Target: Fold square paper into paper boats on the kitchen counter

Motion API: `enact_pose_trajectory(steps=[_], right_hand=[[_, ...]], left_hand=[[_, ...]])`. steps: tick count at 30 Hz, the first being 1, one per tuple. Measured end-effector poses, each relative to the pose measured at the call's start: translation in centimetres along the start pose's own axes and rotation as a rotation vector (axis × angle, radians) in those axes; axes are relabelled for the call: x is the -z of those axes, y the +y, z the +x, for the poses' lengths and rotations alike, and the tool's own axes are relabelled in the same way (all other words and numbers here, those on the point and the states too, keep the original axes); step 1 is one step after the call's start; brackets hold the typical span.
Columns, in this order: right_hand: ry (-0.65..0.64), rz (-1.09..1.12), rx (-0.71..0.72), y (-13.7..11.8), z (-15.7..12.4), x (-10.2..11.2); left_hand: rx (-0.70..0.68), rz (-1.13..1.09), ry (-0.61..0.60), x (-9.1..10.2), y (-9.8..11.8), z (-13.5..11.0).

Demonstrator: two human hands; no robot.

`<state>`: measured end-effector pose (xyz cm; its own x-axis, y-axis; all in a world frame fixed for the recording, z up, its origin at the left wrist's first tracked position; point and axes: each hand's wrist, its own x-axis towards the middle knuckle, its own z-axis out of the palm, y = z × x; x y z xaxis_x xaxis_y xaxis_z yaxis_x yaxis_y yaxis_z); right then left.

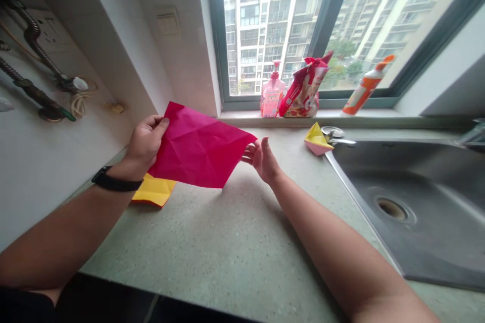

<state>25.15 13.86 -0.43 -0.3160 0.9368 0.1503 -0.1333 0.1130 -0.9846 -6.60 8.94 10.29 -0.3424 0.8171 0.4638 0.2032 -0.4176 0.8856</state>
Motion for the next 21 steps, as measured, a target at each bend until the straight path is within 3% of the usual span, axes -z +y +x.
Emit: enact_pose_trajectory(steps=[4, 6, 9, 12, 14, 17, 21], right_hand=[[0.032, 0.058, -0.117, 0.9, 0.2, -0.5], [0.079, 0.054, -0.143, 1.2, 0.7, 0.2], [0.18, -0.07, -0.127, 1.0, 1.7, 2.6], [0.25, -0.449, -0.111, 0.7, 2.2, 5.4], [0.195, -0.674, -0.084, 0.7, 2.1, 6.4], [0.085, -0.874, -0.037, 0.9, 1.7, 6.2], [0.01, -1.018, 0.076, 0.7, 1.5, 4.4]], left_hand=[[0.256, -0.017, 0.069, 0.2, -3.3, -0.4], [0.356, 0.057, 0.025, 0.6, -3.9, -1.5], [0.437, 0.128, -0.106, 1.3, -3.9, -4.0], [0.467, 0.47, -0.42, 2.2, -3.6, -6.4], [0.362, 0.71, -0.565, 2.7, -3.1, -7.6], [0.076, 1.009, -0.678, 2.9, -2.3, -8.2], [-0.269, 0.972, -0.876, 1.0, -2.0, -7.9]])
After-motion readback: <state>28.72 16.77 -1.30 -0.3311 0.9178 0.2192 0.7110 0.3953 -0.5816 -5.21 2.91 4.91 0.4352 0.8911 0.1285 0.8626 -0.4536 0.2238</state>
